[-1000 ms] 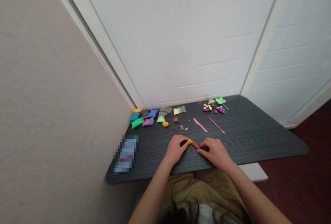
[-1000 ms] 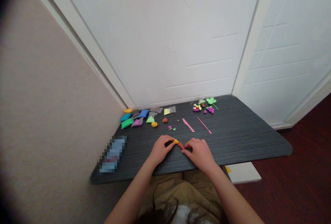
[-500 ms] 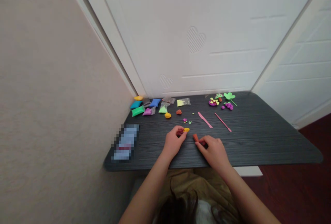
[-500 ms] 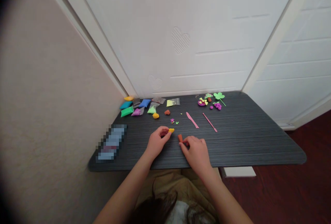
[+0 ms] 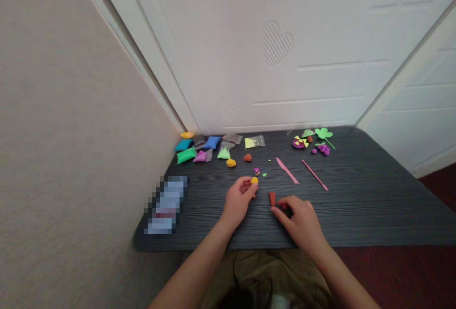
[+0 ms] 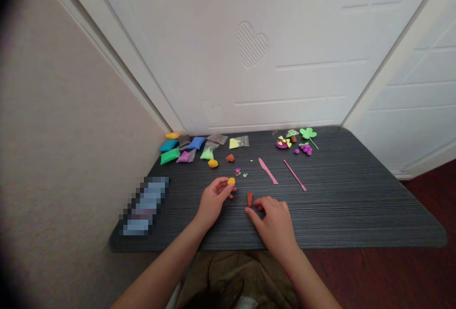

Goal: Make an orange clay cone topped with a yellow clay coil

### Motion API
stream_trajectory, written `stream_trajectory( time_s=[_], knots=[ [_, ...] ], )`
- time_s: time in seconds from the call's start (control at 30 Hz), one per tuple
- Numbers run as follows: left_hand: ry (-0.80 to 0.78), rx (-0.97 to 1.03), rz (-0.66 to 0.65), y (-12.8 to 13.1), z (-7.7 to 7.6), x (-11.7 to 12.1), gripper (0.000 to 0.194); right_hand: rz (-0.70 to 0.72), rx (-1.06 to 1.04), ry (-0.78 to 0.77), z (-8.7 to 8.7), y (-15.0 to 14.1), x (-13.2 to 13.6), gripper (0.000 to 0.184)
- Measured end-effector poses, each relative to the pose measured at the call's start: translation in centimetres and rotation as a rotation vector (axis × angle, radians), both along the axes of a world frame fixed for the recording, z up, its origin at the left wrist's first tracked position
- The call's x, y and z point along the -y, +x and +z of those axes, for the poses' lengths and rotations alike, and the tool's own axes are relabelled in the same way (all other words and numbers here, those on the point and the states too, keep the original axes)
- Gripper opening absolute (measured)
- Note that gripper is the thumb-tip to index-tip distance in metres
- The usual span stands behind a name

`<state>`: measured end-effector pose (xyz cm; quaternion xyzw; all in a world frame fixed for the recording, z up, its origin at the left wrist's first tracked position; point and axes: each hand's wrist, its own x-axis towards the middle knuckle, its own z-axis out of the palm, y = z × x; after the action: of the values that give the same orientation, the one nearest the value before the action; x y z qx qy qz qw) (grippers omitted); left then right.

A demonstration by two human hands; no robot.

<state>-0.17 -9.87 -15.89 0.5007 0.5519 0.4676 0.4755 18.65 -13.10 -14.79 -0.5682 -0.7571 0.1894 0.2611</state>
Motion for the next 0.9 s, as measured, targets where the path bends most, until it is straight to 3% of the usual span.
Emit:
stream_trajectory(
  time_s=[0.13,0.23,0.33,0.47,0.67,0.9],
  knots=[
    [-0.059,0.148,-0.096,0.1,1.1,-1.7,0.027,0.036,-0.109,-0.023,1.1,1.5,-1.8,0.022],
    [-0.065,0.267,-0.139,0.5,2.1,-3.8,0.027,0.084,-0.162,0.019,2.5,1.6,-4.8,0.025],
    [-0.052,0.380,-0.137,1.0,2.4,-5.8,0.028,0.217,-0.186,0.086,3.4,0.1,-8.5,0.038],
    [-0.072,0.501,-0.081,0.4,2.1,-7.1,0.024,0.345,-0.174,0.159,3.0,-2.6,-11.7,0.029],
    [-0.211,0.646,-0.102,-0.5,1.6,-7.3,0.026,0.368,-0.165,0.246,1.7,-3.0,-12.1,0.016],
    [-0.346,0.815,-0.176,-0.3,1.9,-7.5,0.027,0.315,-0.188,0.289,2.0,-2.9,-11.9,0.009]
  ],
)
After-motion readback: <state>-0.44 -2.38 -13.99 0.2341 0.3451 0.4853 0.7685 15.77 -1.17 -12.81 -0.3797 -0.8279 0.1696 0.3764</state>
